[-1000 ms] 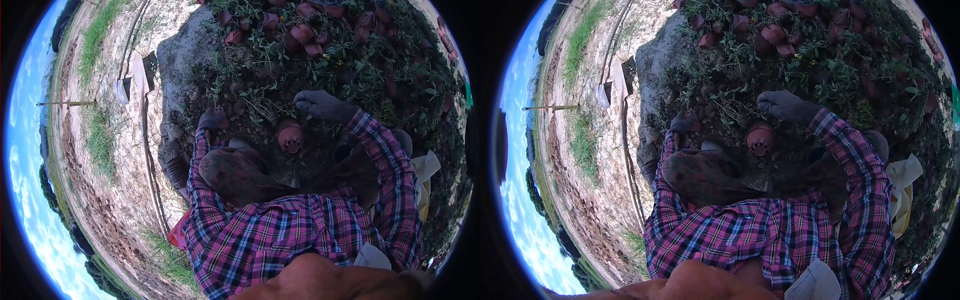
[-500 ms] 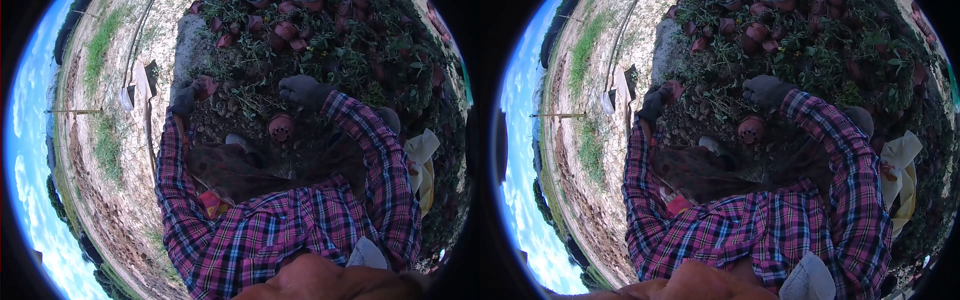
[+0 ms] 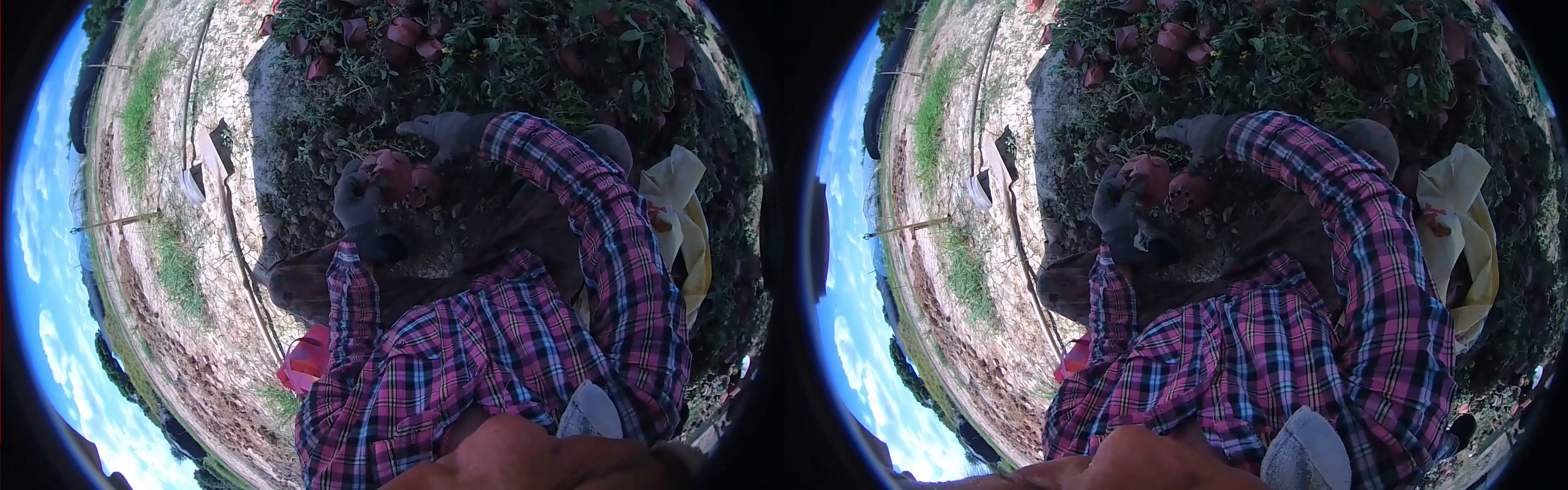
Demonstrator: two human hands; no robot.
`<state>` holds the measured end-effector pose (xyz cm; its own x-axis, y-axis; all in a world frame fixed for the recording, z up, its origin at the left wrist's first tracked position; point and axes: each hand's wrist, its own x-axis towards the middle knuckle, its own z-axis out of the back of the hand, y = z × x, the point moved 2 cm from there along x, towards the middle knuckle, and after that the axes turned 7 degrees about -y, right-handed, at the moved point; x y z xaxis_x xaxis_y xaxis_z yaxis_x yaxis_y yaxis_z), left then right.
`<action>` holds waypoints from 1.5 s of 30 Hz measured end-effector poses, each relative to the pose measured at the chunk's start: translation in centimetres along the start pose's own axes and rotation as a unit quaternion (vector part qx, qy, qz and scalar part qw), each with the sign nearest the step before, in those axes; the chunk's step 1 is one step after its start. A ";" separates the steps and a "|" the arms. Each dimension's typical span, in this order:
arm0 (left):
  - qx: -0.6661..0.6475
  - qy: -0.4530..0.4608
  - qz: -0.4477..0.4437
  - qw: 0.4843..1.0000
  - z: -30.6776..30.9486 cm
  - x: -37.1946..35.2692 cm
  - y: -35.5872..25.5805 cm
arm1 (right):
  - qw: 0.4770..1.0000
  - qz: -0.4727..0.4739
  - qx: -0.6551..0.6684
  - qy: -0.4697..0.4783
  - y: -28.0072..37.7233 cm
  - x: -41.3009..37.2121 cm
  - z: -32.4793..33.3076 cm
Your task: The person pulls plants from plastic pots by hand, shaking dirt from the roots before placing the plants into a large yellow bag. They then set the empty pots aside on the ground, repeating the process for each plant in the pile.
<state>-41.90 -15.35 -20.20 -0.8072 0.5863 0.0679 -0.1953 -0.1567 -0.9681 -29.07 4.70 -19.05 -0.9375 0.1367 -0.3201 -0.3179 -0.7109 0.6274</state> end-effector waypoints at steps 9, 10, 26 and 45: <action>0.236 0.078 -0.143 0.958 -3.5 -7.9 3.2 | 0.998 -0.006 0.054 -0.021 -1.4 -0.7 -11.2; 0.249 0.073 -0.099 0.961 -3.6 -7.8 2.6 | 0.997 -0.017 0.068 -0.036 -1.8 -0.5 -12.1; 0.366 0.278 0.097 0.883 -3.6 -5.1 11.6 | 0.987 -0.064 -0.004 -0.146 -2.7 0.1 -15.5; 0.399 0.410 0.173 0.801 -2.3 -1.2 -1.4 | 0.979 -0.161 0.101 -0.075 -1.3 1.5 -15.6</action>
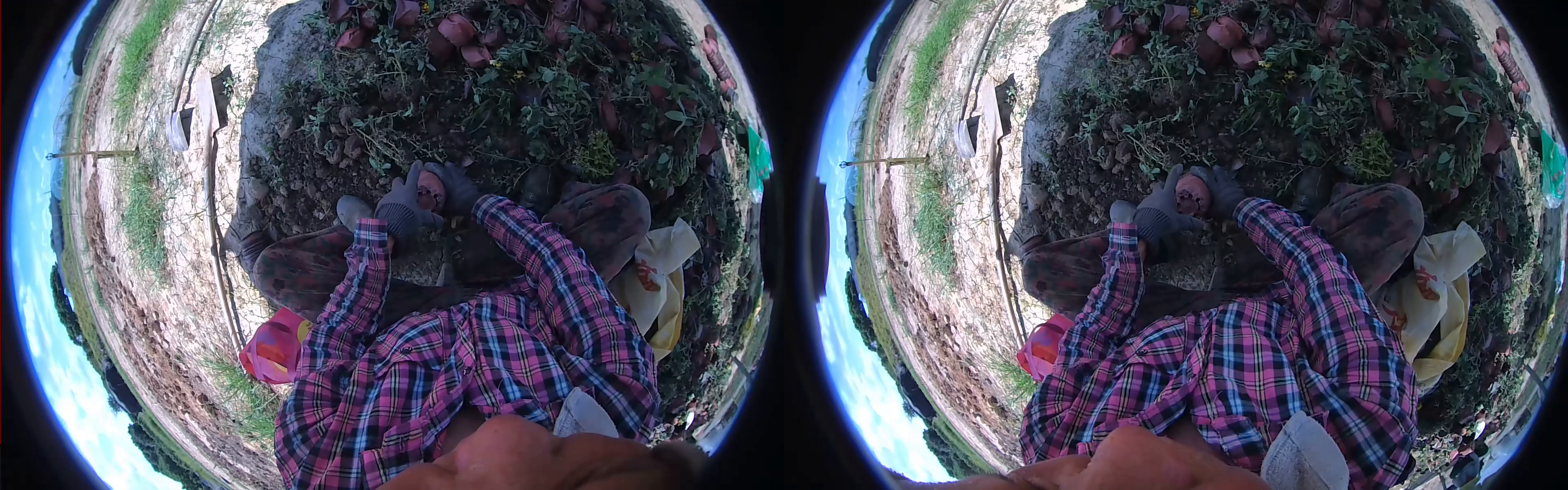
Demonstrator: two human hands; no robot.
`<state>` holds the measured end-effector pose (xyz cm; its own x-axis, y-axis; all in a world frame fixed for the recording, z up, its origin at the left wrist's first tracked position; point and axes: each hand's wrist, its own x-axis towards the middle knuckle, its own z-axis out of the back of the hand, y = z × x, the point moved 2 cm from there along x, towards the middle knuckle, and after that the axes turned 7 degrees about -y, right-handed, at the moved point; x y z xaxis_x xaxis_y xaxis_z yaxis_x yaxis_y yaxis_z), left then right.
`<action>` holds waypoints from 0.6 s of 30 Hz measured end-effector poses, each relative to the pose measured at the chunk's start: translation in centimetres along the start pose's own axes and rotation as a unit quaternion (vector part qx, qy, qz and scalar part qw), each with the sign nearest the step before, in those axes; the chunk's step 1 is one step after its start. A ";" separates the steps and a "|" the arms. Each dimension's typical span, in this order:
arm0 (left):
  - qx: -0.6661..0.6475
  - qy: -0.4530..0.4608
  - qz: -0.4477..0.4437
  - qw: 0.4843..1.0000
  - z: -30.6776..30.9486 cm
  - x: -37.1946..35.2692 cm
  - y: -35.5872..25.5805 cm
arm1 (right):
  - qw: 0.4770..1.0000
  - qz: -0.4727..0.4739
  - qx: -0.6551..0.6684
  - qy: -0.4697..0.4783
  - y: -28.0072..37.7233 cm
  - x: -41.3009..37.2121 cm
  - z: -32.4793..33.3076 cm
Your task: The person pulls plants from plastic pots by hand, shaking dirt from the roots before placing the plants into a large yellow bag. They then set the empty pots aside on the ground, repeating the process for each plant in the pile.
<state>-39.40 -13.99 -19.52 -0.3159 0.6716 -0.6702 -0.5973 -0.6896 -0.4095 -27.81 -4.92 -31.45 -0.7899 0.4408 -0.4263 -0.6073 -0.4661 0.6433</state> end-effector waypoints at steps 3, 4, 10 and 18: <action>0.082 -0.045 0.121 0.988 -3.4 0.8 -1.2 | 0.998 0.032 -0.044 0.035 0.8 0.5 -0.9; 0.067 -0.045 0.141 0.987 -4.3 1.3 0.3 | 0.995 0.074 -0.017 0.066 0.7 -0.1 0.0; 0.075 -0.055 0.264 0.960 -5.5 1.9 5.8 | 0.977 -0.077 0.197 -0.020 -3.4 2.0 -1.2; -0.039 -0.079 0.127 0.988 -4.0 0.7 2.3 | 0.873 -0.163 0.459 -0.017 -4.1 -0.3 -2.1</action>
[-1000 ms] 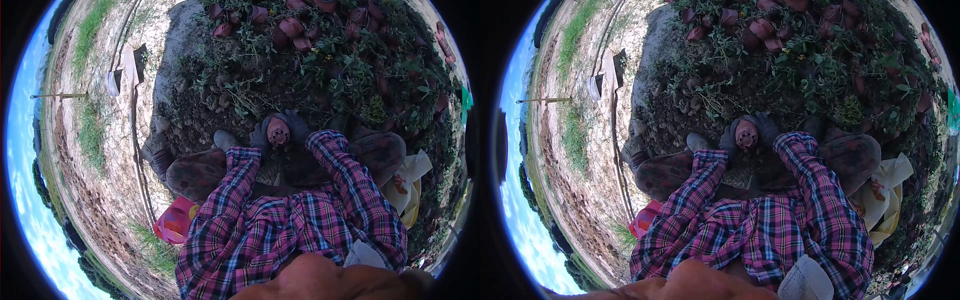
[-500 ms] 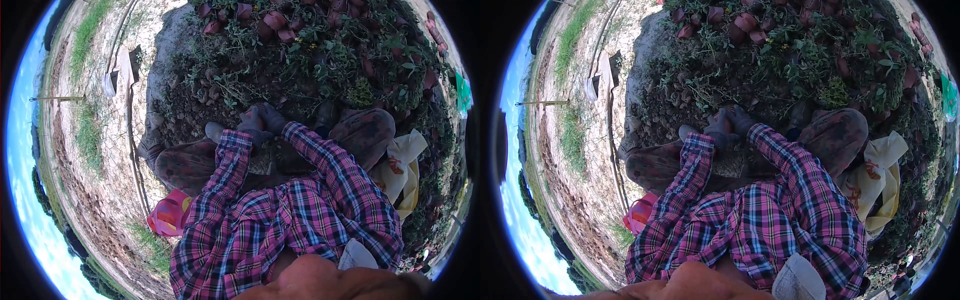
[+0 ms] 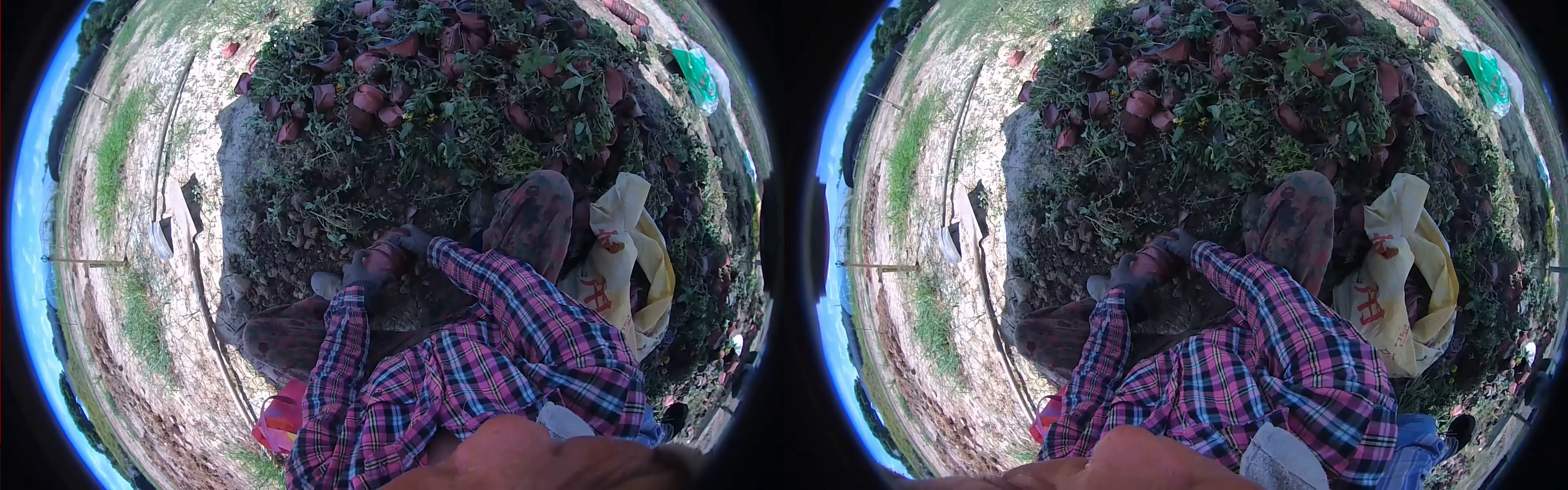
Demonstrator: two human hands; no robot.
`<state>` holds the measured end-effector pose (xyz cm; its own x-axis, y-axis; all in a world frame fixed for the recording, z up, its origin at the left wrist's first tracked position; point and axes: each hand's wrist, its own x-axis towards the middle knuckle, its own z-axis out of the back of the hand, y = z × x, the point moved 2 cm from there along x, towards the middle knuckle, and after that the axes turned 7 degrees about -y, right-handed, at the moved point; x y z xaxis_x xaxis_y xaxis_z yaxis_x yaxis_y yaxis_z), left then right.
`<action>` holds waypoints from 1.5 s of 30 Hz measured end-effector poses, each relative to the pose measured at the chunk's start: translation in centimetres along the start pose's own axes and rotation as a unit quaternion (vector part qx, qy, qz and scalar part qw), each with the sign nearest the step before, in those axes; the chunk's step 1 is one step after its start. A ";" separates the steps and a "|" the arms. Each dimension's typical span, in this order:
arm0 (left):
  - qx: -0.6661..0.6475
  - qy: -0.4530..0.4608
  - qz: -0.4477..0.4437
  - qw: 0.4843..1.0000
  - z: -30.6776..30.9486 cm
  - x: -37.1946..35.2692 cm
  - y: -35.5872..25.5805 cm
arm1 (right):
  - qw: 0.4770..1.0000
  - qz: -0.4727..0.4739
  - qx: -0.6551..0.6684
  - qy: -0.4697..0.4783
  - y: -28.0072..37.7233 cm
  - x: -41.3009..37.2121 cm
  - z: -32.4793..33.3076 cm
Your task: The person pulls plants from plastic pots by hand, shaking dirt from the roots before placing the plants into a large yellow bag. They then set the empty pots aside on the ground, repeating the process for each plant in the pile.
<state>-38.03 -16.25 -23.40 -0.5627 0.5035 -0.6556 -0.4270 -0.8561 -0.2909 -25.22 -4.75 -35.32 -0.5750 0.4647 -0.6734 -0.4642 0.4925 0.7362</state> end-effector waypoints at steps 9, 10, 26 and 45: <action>0.215 -0.069 -0.158 0.961 -4.0 -3.0 -9.7 | 0.916 0.091 -0.321 -0.223 -3.5 6.3 7.1; 0.221 -0.048 -0.132 0.965 -3.7 -3.5 -10.7 | 0.902 0.205 -0.242 -0.292 3.0 2.1 7.8; 0.302 -0.059 -0.272 0.912 -6.3 -1.8 -10.3 | 0.815 0.365 0.240 -0.380 32.6 -18.2 37.6; 0.260 -0.039 -0.327 0.908 -6.2 -0.5 -8.2 | 0.804 0.226 -0.543 0.091 20.7 -4.5 13.1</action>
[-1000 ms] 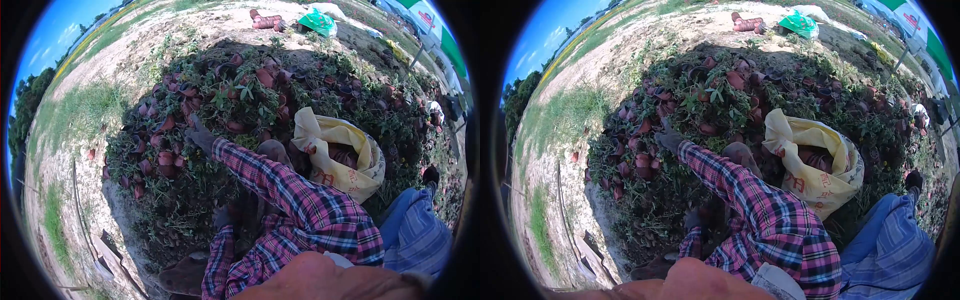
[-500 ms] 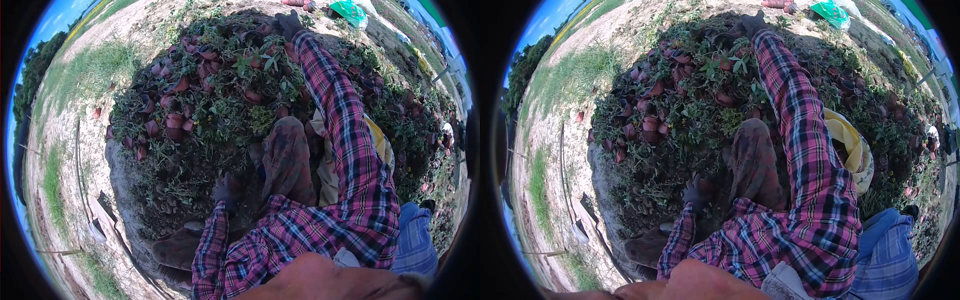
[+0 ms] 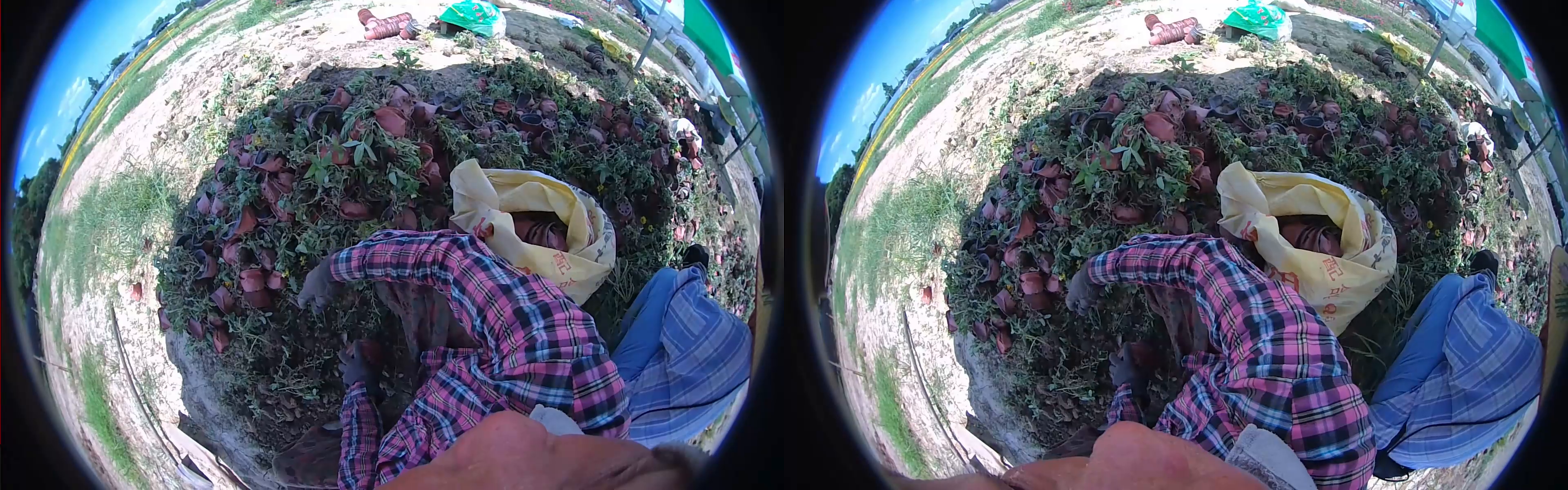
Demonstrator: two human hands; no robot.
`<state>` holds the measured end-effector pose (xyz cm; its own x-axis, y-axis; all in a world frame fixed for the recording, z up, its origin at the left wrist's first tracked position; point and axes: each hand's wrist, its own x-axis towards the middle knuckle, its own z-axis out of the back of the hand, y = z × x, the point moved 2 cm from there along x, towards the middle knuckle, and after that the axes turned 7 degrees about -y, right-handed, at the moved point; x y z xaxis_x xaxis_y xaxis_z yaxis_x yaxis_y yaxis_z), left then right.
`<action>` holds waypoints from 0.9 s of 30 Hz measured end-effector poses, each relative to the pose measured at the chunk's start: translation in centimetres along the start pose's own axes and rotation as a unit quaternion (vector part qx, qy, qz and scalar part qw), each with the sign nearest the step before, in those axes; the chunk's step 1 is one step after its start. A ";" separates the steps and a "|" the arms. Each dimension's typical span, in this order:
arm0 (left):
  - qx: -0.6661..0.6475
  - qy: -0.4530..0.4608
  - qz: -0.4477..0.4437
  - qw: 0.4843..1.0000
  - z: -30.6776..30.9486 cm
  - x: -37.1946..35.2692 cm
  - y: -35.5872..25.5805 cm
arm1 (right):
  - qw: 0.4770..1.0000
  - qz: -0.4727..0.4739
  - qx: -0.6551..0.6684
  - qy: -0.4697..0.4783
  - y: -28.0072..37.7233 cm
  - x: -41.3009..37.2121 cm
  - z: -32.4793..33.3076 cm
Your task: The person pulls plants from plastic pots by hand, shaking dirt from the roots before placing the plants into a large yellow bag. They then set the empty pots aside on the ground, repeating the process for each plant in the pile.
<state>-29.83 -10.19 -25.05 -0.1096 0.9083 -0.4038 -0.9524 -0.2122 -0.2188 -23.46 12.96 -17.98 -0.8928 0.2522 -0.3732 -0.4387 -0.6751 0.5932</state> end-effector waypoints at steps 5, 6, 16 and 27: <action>-0.076 -0.016 -0.011 0.997 0.6 -0.3 0.1 | 0.963 -0.117 -0.224 0.094 3.1 -1.2 -0.6; -0.106 -0.026 -0.011 0.994 1.1 -0.1 0.2 | 0.953 -0.133 -0.249 0.109 2.4 0.0 -1.0; -0.411 -0.157 -0.071 0.895 7.4 0.8 3.5 | 0.974 -0.076 -0.212 -0.002 2.8 2.6 0.7; -0.163 -0.292 -0.006 0.942 18.1 -0.6 15.4 | 0.979 -0.093 -0.177 -0.031 5.3 -0.8 2.4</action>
<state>-49.60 -7.44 -12.11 -0.3284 0.9344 0.1381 -0.8268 -0.2137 -0.5204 -25.37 10.83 -12.86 -0.8103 0.4278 -0.4005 -0.5409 -0.8090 0.2302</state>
